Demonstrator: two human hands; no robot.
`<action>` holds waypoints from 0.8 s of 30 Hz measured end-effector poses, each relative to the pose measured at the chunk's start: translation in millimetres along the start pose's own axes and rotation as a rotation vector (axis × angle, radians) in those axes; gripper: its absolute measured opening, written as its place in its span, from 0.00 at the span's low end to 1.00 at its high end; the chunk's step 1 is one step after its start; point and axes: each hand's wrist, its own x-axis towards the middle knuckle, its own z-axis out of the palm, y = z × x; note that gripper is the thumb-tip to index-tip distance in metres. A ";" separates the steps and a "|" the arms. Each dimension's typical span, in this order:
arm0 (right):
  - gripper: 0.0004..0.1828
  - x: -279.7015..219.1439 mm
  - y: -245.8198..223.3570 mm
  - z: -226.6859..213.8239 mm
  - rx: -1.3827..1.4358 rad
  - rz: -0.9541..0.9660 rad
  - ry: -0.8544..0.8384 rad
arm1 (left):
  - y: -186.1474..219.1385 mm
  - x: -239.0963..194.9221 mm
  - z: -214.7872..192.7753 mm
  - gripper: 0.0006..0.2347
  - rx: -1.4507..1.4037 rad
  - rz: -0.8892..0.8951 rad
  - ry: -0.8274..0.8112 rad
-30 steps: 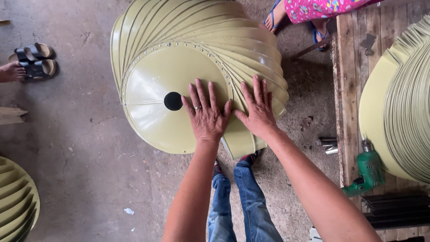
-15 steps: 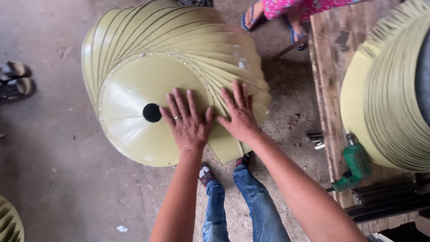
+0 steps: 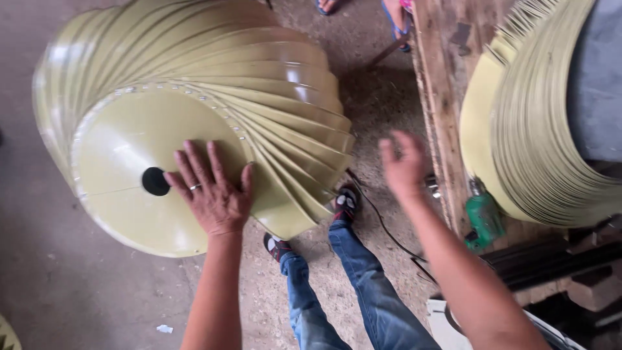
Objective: Assembling a metal turbine vent by attaching curved metal fins to a circular base using a drill and fasteners.
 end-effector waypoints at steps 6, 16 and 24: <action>0.30 -28.0 250.1 -134.0 -0.685 0.326 0.046 | 0.0 0.9 2.2 0.36 -0.011 -0.042 0.010; 0.28 -51.9 268.5 -143.7 -1.036 0.245 -0.098 | 1.0 -2.7 3.4 0.35 0.033 -0.014 0.019; 0.16 -25.5 297.0 -166.6 -0.910 0.346 -0.049 | 1.5 -4.7 3.8 0.35 0.031 -0.038 0.020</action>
